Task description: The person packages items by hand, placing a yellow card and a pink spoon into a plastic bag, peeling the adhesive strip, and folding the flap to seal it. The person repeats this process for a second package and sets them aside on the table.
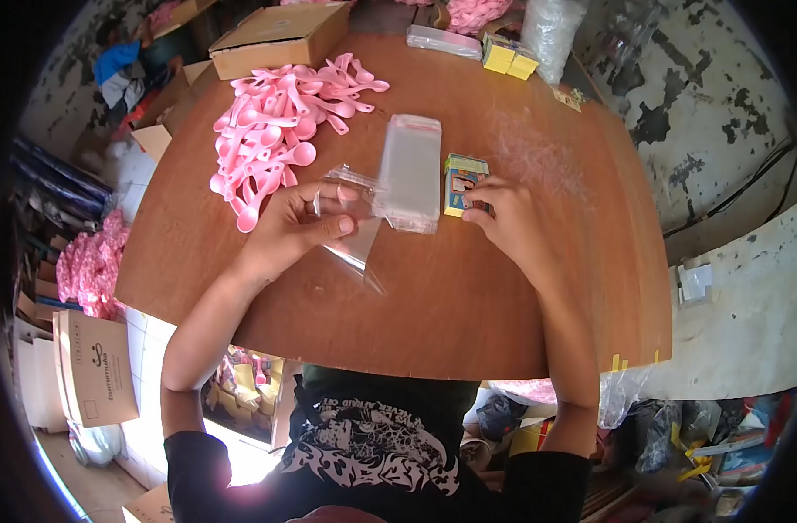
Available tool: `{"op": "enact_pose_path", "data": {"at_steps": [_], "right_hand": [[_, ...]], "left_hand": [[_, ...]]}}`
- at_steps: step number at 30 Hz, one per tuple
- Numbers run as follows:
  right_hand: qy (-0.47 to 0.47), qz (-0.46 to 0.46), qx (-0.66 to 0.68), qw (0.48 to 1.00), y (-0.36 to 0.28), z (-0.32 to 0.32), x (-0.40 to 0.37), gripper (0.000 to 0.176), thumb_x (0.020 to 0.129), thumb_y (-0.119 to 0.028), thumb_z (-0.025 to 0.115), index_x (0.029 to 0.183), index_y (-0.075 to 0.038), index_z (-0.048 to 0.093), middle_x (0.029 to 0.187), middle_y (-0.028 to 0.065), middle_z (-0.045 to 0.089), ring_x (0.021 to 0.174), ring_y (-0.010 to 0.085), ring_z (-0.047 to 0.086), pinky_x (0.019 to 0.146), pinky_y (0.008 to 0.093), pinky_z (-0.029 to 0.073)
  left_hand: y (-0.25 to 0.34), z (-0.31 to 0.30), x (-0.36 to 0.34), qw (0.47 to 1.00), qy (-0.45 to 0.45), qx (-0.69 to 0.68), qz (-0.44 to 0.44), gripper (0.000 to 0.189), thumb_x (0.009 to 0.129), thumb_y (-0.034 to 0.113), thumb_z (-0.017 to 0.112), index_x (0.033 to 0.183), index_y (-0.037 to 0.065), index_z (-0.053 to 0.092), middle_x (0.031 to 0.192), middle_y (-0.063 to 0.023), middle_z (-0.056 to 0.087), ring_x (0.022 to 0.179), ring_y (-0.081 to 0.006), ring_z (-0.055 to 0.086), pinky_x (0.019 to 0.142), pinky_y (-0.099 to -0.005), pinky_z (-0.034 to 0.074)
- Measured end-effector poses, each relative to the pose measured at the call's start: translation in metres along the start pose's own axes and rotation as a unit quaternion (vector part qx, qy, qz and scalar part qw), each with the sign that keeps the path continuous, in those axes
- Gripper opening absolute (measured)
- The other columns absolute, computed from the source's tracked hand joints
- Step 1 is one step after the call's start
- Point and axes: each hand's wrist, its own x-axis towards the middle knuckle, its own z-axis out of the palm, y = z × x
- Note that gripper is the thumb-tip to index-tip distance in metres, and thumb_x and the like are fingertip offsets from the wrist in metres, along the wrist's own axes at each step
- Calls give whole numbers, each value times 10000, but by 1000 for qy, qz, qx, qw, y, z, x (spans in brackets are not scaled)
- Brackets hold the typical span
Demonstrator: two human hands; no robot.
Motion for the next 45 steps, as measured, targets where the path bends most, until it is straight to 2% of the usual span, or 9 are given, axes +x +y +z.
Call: {"op": "enact_pose_path", "data": {"at_steps": [3, 9, 11, 12, 14, 16, 31, 40, 45], "right_hand": [[44, -7, 115, 992, 10, 19, 8, 250, 755, -68, 753, 995, -11, 712, 980, 144, 684, 806, 277, 672, 740, 343, 526], [158, -75, -10, 985, -9, 5, 0, 82, 810, -26, 686, 879, 5, 654, 821, 115, 655, 656, 233, 618, 617, 323, 493], [255, -20, 121, 959, -27, -5, -12, 48, 874, -37, 644, 883, 9, 635, 760, 66, 635, 629, 136, 584, 565, 272, 454], [254, -20, 121, 959, -35, -9, -15, 48, 874, -37, 644, 883, 9, 635, 760, 66, 635, 629, 136, 584, 565, 272, 454], [269, -2, 348, 898, -51, -15, -19, 113, 918, -90, 637, 922, 23, 641, 775, 24, 633, 666, 61, 562, 569, 219, 442], [270, 2, 380, 885, -67, -13, -23, 139, 926, -110, 638, 940, 28, 645, 795, 16, 639, 679, 49, 558, 577, 209, 445], [121, 0, 398, 909, -71, -10, -28, 115, 854, -68, 714, 932, 12, 689, 778, 48, 694, 708, 65, 616, 621, 206, 469], [36, -94, 380, 920, -76, -8, -35, 109, 882, -77, 681, 943, 14, 688, 985, 64, 640, 884, 92, 600, 718, 215, 474], [-71, -32, 524, 848, -83, -13, -37, 189, 914, -96, 645, 1060, 24, 656, 1059, 81, 616, 931, 120, 613, 803, 270, 522]], "left_hand": [[2, -10, 5, 997, 43, -49, 39, 299, 924, 91, 623, 1206, -1, 587, 1068, -105, 685, 952, -157, 668, 839, -300, 550], [-8, -10, 6, 997, 61, -34, 31, 278, 904, 70, 646, 1165, -22, 615, 986, -85, 708, 882, -121, 672, 754, -261, 552], [-5, -7, 4, 998, 50, -35, -7, 290, 891, 55, 660, 1153, -60, 611, 963, -107, 711, 843, -105, 669, 735, -232, 534], [0, -3, 2, 998, 48, -19, -32, 290, 885, 44, 663, 1151, -61, 614, 963, -103, 711, 832, -96, 663, 730, -226, 528], [-3, 2, 3, 1000, 20, -11, -20, 298, 887, 50, 663, 1160, -57, 612, 964, -101, 711, 828, -90, 658, 726, -226, 527], [-5, 9, 1, 1000, -26, -16, 2, 319, 892, 70, 666, 1182, -48, 607, 964, -95, 712, 819, -76, 643, 723, -228, 524], [7, 40, -1, 997, -77, 9, 6, 339, 911, 121, 648, 1207, -38, 603, 924, -79, 703, 766, -72, 632, 675, -242, 508], [28, 48, 6, 996, -53, 71, 22, 337, 929, 119, 633, 1224, -35, 583, 990, -66, 690, 855, -51, 607, 712, -211, 497], [25, 51, 6, 989, -60, 107, 81, 315, 947, 129, 605, 1213, -39, 603, 1010, -77, 691, 878, -61, 604, 737, -221, 501]]}}
